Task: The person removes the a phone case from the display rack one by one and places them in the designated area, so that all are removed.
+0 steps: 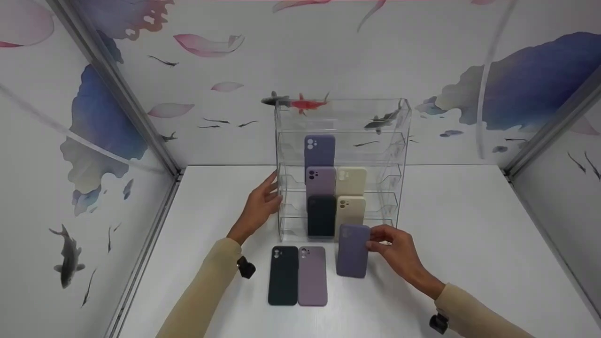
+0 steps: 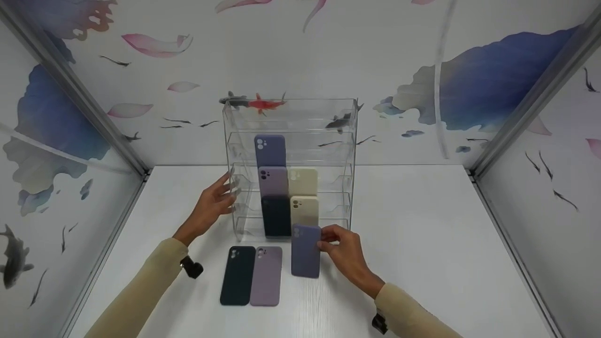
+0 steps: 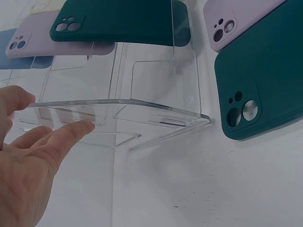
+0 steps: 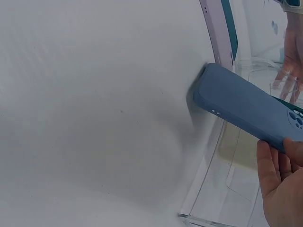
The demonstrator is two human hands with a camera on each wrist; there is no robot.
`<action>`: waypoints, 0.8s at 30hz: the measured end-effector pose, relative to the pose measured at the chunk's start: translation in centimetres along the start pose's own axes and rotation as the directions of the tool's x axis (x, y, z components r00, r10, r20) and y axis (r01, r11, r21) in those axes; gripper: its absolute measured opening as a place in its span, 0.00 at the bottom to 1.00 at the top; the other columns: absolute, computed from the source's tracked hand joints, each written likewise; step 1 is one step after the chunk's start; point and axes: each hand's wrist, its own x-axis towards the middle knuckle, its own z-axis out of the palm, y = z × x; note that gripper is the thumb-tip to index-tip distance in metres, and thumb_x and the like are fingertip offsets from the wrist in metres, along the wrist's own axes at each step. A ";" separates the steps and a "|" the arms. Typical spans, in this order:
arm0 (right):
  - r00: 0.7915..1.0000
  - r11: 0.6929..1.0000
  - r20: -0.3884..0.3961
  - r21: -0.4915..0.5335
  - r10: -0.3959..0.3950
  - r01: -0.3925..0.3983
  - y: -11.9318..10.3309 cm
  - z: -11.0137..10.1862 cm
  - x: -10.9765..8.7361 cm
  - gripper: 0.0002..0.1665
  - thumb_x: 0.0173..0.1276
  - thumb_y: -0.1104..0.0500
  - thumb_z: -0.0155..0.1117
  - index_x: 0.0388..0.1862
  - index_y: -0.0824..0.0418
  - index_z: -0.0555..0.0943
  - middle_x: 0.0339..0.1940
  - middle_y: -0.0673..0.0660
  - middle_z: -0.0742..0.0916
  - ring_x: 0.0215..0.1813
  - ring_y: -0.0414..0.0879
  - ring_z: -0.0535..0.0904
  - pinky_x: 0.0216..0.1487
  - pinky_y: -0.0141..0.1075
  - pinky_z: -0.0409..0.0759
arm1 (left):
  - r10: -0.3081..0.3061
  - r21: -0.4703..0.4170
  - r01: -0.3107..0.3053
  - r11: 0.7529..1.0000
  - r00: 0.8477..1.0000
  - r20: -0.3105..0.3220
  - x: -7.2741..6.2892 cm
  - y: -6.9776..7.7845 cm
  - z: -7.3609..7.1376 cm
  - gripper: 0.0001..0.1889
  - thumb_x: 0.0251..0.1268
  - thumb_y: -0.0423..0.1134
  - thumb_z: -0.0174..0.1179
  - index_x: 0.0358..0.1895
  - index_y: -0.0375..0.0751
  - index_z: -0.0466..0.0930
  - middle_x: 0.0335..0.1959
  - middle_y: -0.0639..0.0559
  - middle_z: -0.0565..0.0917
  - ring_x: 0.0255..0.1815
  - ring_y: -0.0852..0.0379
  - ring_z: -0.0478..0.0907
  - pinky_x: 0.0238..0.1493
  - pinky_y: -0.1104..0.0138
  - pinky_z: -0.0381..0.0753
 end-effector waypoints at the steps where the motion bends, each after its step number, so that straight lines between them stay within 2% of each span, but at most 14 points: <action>1: 1.000 1.000 0.005 0.007 0.002 -0.002 0.1 0.1 0.0 0.16 0.68 0.76 0.76 0.52 0.66 0.90 0.45 0.60 0.92 0.48 0.53 0.89 0.47 0.37 0.93 | -0.001 0.002 0.001 1.000 1.000 0.002 0.0 0.0 0.0 0.40 0.86 0.30 0.58 0.92 0.51 0.51 0.84 0.33 0.67 0.80 0.30 0.71 0.69 0.44 0.83; 10: 0.994 0.997 0.103 0.067 0.036 -0.043 0.9 0.7 -0.3 0.17 0.71 0.73 0.75 0.58 0.72 0.87 0.48 0.66 0.91 0.49 0.58 0.90 0.47 0.42 0.94 | -0.001 0.010 0.001 1.000 1.000 0.002 0.1 -0.1 0.0 0.40 0.86 0.30 0.58 0.92 0.52 0.51 0.85 0.35 0.67 0.80 0.30 0.72 0.69 0.47 0.85; 16: 0.990 0.998 0.129 0.020 0.065 -0.068 1.8 1.1 -0.5 0.18 0.73 0.74 0.73 0.60 0.73 0.86 0.47 0.64 0.91 0.47 0.53 0.90 0.46 0.42 0.94 | 0.001 0.013 -0.001 1.000 1.000 0.000 0.0 0.0 0.0 0.40 0.86 0.30 0.58 0.92 0.51 0.51 0.84 0.34 0.67 0.80 0.32 0.72 0.68 0.47 0.85; 24: 0.986 0.995 0.136 -0.033 0.099 -0.095 2.6 1.8 -0.7 0.17 0.73 0.72 0.72 0.60 0.72 0.88 0.42 0.60 0.90 0.43 0.52 0.90 0.44 0.39 0.94 | 0.007 0.023 -0.007 1.000 1.000 -0.007 -0.1 0.2 0.1 0.40 0.86 0.32 0.60 0.92 0.51 0.51 0.84 0.34 0.68 0.79 0.36 0.74 0.69 0.45 0.84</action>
